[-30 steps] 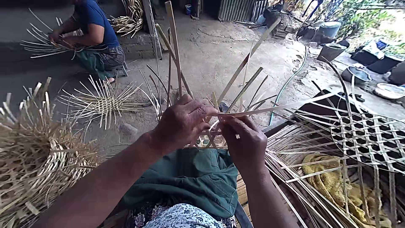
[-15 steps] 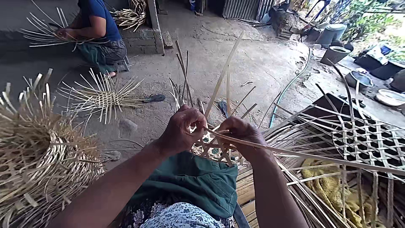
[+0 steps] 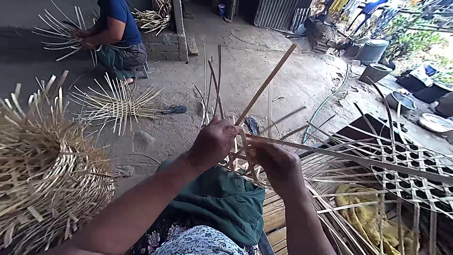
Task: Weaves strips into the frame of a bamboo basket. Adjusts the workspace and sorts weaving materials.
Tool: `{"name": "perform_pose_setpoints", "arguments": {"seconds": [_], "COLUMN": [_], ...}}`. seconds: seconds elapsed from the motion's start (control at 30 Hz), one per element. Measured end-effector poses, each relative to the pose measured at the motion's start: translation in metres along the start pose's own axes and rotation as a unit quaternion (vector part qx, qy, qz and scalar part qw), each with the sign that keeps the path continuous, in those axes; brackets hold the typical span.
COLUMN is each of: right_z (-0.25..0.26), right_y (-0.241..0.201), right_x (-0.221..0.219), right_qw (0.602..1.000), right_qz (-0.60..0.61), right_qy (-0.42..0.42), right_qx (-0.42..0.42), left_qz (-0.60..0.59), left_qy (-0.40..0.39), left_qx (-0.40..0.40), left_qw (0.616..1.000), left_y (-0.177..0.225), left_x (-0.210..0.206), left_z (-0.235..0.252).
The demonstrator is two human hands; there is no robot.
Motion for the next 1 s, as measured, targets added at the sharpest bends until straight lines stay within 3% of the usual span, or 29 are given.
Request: {"name": "perform_pose_setpoints", "arguments": {"seconds": [0.1,0.17,0.27,0.33,0.4,0.57,0.63,0.73,0.8,0.9,1.0], "right_z": [-0.012,-0.009,-0.001,0.001,0.002,0.008,0.008,0.01,0.006,-0.008,-0.018], "right_y": [-0.047,-0.045,-0.035,-0.037,-0.037,-0.025,-0.021,-0.017,-0.02,-0.022,-0.006], "right_x": [-0.007,-0.006,-0.001,-0.003,-0.002,0.008,0.007,0.008,0.012,0.027,0.032], "right_qw": [0.955,0.927,0.933,0.94,0.942,0.933,0.93,0.938,0.955,0.963,0.961], "right_qz": [-0.28,-0.362,-0.359,-0.34,-0.335,-0.359,-0.365,-0.342,-0.295,-0.244,-0.219], "right_qy": [0.07,0.083,0.016,-0.016,-0.004,0.013,0.0,-0.001,0.037,0.11,0.161], "right_qx": [0.064,0.051,0.022,0.028,0.032,-0.02,-0.049,-0.047,-0.017,-0.018,-0.057], "left_qz": [0.045,-0.055,-0.238,-0.299,-0.342,-0.417,-0.349,-0.158,-0.067,0.048,0.04], "left_qy": [-0.019,-0.036,-0.09,-0.107,-0.101,-0.041,-0.008,0.049,-0.014,-0.111,-0.092], "left_qx": [-0.005,0.041,0.167,0.222,0.228,0.149,0.112,-0.042,-0.13,-0.149,-0.111], "left_qw": [0.999,0.997,0.952,0.922,0.906,0.896,0.93,0.985,0.989,0.981,0.989], "left_y": [0.005,0.006,-0.011,-0.022,-0.021,-0.01,-0.004,0.034,0.056,0.044,0.029], "left_x": [0.003,0.008,0.003,-0.001,-0.003,-0.01,-0.003,0.026,0.019,-0.008,0.0], "left_z": [0.004,0.007,0.007,0.004,0.004,-0.002,-0.003,0.008,0.014,0.017,0.024]}}
Point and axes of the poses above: each hand's wrist, its own z-axis towards the middle knuckle, its own x-axis out of the back of the hand, y = z × x, the point moved 10 cm from there along z, towards the middle knuckle, and after that the axes turned 5 degrees about -x, right-handed, at the moved point
